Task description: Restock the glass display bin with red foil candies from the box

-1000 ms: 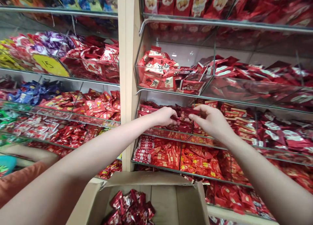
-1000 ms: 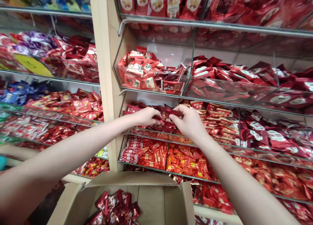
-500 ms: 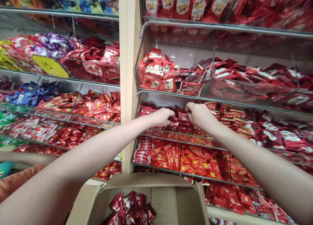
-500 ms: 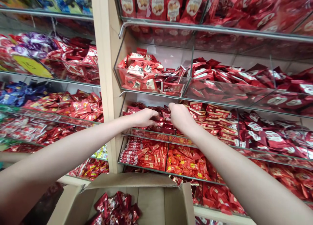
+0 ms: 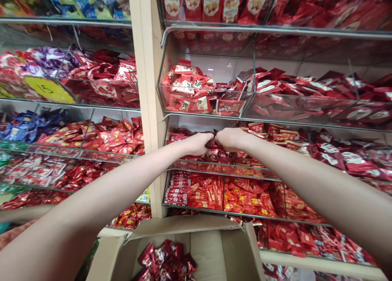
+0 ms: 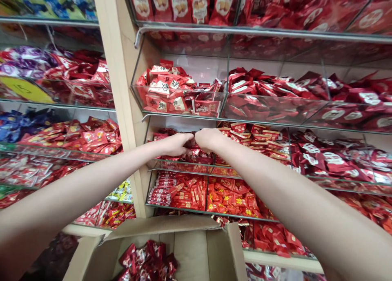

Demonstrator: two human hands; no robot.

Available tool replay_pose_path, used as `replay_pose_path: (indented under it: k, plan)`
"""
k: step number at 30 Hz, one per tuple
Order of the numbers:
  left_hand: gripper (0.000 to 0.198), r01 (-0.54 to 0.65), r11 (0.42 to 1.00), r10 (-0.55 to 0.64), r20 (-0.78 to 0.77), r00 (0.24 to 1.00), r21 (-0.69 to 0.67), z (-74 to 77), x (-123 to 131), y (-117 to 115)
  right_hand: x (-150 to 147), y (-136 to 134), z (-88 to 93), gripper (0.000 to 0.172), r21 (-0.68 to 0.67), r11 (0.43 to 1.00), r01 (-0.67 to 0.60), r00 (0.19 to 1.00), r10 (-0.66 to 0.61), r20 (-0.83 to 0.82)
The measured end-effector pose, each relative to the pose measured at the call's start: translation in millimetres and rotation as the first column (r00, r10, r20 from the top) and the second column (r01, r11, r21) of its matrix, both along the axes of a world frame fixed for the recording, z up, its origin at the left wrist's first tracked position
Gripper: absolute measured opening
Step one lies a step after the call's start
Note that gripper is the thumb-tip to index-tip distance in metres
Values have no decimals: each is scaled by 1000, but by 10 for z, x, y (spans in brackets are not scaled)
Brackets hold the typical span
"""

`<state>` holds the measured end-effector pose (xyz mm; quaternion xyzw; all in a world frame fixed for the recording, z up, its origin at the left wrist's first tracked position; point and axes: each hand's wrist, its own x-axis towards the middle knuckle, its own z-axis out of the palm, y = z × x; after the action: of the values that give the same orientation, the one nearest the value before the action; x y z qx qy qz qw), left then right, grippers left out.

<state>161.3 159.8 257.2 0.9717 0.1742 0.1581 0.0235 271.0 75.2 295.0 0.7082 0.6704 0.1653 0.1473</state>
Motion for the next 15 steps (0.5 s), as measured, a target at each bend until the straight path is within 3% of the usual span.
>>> replay_pose_path:
  k: [3,7,15]
  plan:
    - [40,-7,1000,7,9,1000,-21,9,10,-4,-26,14,44,35,-111,993,32,998,-26,55]
    - [41,-18,999,17,-17,1000,-40,19,19,-15,-56,2,122,31,-227,973,-28,992,56,116]
    - [44,2,998,-9,-102,995,-68,72,22,-21,-66,25,127,39,-157,988,2,996,12,91]
